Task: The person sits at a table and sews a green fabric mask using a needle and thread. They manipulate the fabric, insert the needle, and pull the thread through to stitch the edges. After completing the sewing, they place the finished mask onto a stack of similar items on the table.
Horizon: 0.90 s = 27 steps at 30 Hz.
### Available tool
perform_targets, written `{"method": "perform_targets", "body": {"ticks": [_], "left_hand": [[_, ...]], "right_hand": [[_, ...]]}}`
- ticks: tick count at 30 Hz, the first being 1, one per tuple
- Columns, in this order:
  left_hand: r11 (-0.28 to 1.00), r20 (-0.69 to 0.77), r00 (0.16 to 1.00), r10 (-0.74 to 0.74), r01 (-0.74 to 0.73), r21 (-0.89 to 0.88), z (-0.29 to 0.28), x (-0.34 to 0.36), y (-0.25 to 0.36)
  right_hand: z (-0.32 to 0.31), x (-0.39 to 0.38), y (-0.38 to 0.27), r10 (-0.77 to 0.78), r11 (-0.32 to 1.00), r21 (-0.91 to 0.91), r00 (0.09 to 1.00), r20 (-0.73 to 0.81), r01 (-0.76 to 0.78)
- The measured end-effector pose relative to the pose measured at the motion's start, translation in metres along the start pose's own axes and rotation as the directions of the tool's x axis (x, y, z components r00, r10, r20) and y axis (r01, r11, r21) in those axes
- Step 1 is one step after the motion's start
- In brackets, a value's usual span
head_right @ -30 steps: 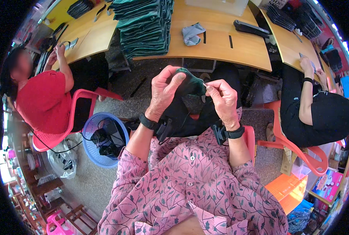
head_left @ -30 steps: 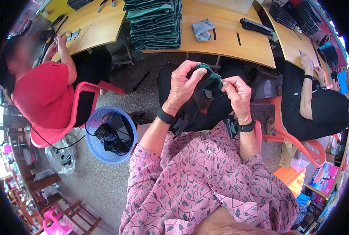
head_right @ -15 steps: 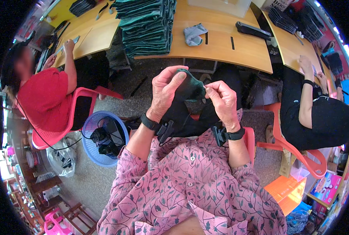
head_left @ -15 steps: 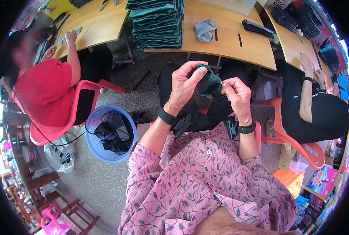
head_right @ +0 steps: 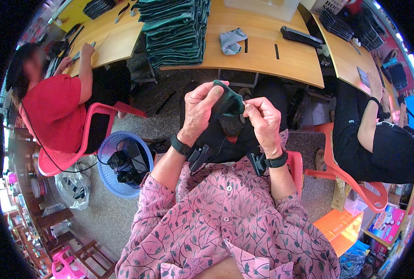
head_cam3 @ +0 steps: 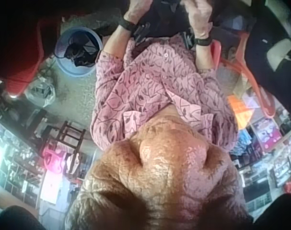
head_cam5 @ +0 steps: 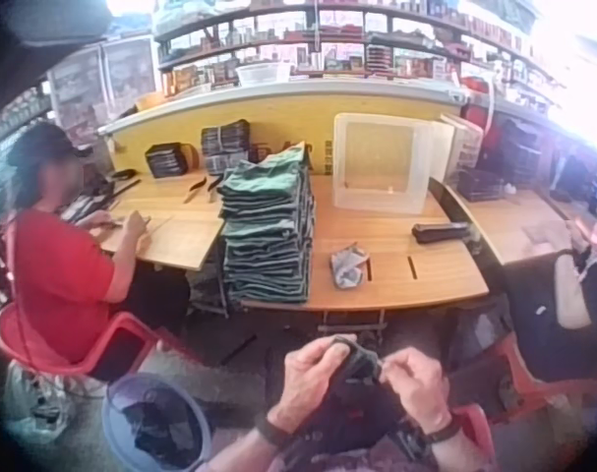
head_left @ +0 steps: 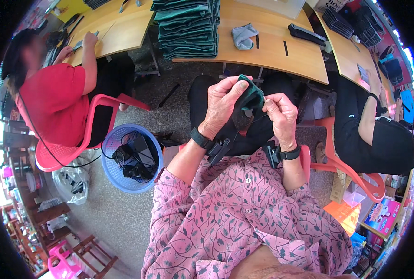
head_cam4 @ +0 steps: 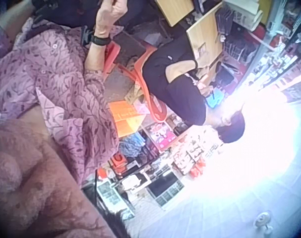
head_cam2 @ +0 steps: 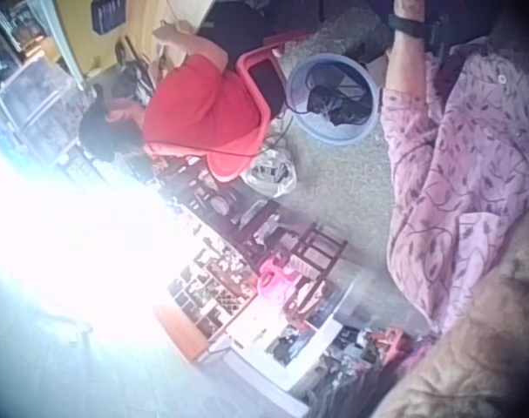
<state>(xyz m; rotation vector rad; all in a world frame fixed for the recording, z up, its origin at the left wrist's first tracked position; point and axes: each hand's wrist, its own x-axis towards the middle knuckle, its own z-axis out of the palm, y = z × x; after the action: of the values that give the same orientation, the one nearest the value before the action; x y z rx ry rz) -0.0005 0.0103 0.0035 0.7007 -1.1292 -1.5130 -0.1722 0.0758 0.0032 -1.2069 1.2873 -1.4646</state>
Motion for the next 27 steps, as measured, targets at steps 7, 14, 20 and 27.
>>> {"method": "perform_targets", "body": {"ticks": [7,14,20,27], "left_hand": [[0.999,-0.028,0.999,0.047,-0.047,0.009,0.007,0.000,0.009],[1.000,-0.021,1.000,0.008,-0.008,0.023,-0.001,0.001,0.008],[0.997,-0.010,1.000,-0.021,0.020,-0.076,-0.002,0.002,0.006],[1.000,0.035,0.999,-0.013,0.013,0.002,0.001,-0.001,0.004]], "right_hand": [[0.000,0.000,-0.002,0.012,1.000,0.003,1.000,0.009,-0.012],[-0.006,0.003,0.000,0.020,0.998,-0.061,0.997,0.072,-0.016],[-0.006,0.002,0.002,0.008,1.000,-0.021,0.999,0.043,-0.007],[-0.001,-0.001,0.003,0.016,0.998,0.068,1.000,0.012,-0.016]]}}
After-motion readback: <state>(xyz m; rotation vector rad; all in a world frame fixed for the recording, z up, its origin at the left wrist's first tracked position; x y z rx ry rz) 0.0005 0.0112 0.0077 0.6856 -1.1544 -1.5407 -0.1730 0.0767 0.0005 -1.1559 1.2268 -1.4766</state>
